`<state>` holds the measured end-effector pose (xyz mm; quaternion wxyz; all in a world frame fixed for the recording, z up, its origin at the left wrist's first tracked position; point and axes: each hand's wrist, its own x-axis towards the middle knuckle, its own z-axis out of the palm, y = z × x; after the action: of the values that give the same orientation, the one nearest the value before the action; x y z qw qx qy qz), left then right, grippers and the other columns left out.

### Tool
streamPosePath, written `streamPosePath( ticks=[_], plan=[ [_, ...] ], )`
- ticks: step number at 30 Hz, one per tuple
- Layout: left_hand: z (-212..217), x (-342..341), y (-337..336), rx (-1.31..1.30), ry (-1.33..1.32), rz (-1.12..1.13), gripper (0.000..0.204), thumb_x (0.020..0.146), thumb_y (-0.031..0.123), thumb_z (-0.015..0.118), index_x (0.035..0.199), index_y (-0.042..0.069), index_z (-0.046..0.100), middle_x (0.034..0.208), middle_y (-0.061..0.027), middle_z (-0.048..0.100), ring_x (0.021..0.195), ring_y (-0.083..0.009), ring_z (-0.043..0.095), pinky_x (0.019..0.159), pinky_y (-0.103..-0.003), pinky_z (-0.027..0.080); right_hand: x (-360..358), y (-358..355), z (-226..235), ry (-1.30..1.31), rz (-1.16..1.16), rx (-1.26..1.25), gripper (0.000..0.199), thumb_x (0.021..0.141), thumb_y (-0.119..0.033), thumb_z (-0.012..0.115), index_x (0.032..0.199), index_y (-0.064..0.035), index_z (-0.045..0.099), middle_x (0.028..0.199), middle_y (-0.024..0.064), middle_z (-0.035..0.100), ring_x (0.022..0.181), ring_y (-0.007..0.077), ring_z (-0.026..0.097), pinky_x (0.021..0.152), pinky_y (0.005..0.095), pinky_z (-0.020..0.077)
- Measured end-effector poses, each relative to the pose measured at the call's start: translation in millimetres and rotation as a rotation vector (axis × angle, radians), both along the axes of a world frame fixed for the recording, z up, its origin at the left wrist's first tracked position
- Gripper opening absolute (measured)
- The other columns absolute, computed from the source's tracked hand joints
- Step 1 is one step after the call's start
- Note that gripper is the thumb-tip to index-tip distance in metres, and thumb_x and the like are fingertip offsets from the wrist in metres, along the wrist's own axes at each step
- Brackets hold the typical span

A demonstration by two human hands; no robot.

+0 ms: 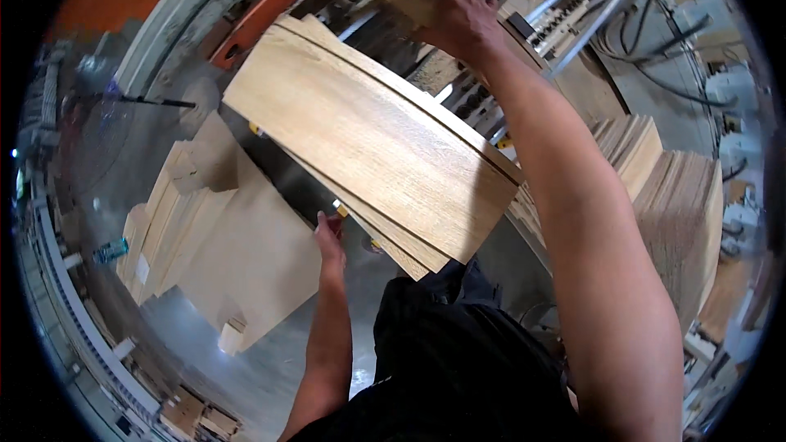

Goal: The person feeds wooden boards into a woodworking machine, retrieves the processed boards, carries a stack of boards to place on a wooden platform, and handles additional wooden pieces at the machine.

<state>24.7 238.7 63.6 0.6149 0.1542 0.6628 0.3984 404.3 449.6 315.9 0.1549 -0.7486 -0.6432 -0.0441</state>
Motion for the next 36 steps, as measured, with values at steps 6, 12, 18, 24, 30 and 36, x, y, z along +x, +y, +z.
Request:
streamPosePath(
  ticks=[6, 12, 18, 24, 30, 36],
  plan=[
    [61, 1, -6, 0.091, -0.006, 0.287, 0.033, 0.093, 0.038, 0.054, 0.076, 0.009, 0.053, 0.078, -0.0032, 0.06, 0.074, -0.0127, 0.056, 0.069, -0.029, 0.044, -2, 4, -3, -0.004, -0.011, -0.053, 0.084, 0.064, -0.05, 0.075, 0.136, -0.026, 0.04, 0.129, 0.0223, 0.043, 0.122, 0.0423, 0.041, 0.097, 0.0538, 0.0366],
    [207, 55, 15, 0.421, 0.214, 0.311, 0.031, 0.095, 0.026, 0.048, 0.093, -0.004, 0.057, 0.09, -0.0127, 0.061, 0.089, -0.021, 0.06, 0.085, -0.033, 0.047, -10, -2, 19, 0.078, -0.013, -0.178, 0.089, 0.064, -0.052, 0.074, 0.14, -0.024, 0.037, 0.135, 0.0235, 0.038, 0.126, 0.0421, 0.038, 0.102, 0.0531, 0.0325],
    [284, 78, 10, 0.719, 0.539, 0.147, 0.034, 0.098, 0.023, 0.039, 0.089, -0.003, 0.058, 0.088, -0.0105, 0.059, 0.086, -0.0175, 0.056, 0.081, -0.03, 0.046, 1, 2, -1, 0.03, -0.034, -0.031, 0.077, 0.067, -0.041, 0.071, 0.135, -0.0221, 0.04, 0.125, 0.0236, 0.045, 0.119, 0.0423, 0.044, 0.095, 0.0521, 0.0369],
    [331, 106, 3, 1.076, 0.708, 0.004, 0.024, 0.08, 0.02, 0.07, 0.086, -0.002, 0.062, 0.107, -0.0198, 0.059, 0.094, -0.0234, 0.057, 0.084, -0.033, 0.044, -2, 3, -4, 0.019, -0.005, -0.054, 0.08, 0.066, -0.04, 0.072, 0.136, -0.0221, 0.039, 0.125, 0.0232, 0.045, 0.118, 0.0405, 0.045, 0.095, 0.0508, 0.0381],
    [431, 153, 42, 1.712, 0.431, -0.326, 0.086, 0.062, 0.062, 0.077, 0.113, -0.003, 0.054, 0.13, -0.029, 0.042, 0.121, -0.0362, 0.042, 0.104, -0.045, 0.03, -5, -6, 27, 0.089, 0.014, -0.107, 0.074, 0.072, -0.041, 0.069, 0.136, -0.0219, 0.039, 0.124, 0.0169, 0.052, 0.107, 0.0351, 0.056, 0.09, 0.0416, 0.0447],
    [480, 196, 44, 1.915, 0.171, -0.242, 0.065, 0.066, 0.062, 0.072, 0.101, 0.007, 0.065, 0.128, -0.0193, 0.05, 0.106, -0.03, 0.054, 0.089, -0.04, 0.045, -24, -1, 24, 0.068, 0.041, -0.193, 0.074, 0.072, -0.042, 0.069, 0.137, -0.0215, 0.038, 0.125, 0.0175, 0.05, 0.109, 0.0357, 0.054, 0.091, 0.0424, 0.0437]
  ],
)
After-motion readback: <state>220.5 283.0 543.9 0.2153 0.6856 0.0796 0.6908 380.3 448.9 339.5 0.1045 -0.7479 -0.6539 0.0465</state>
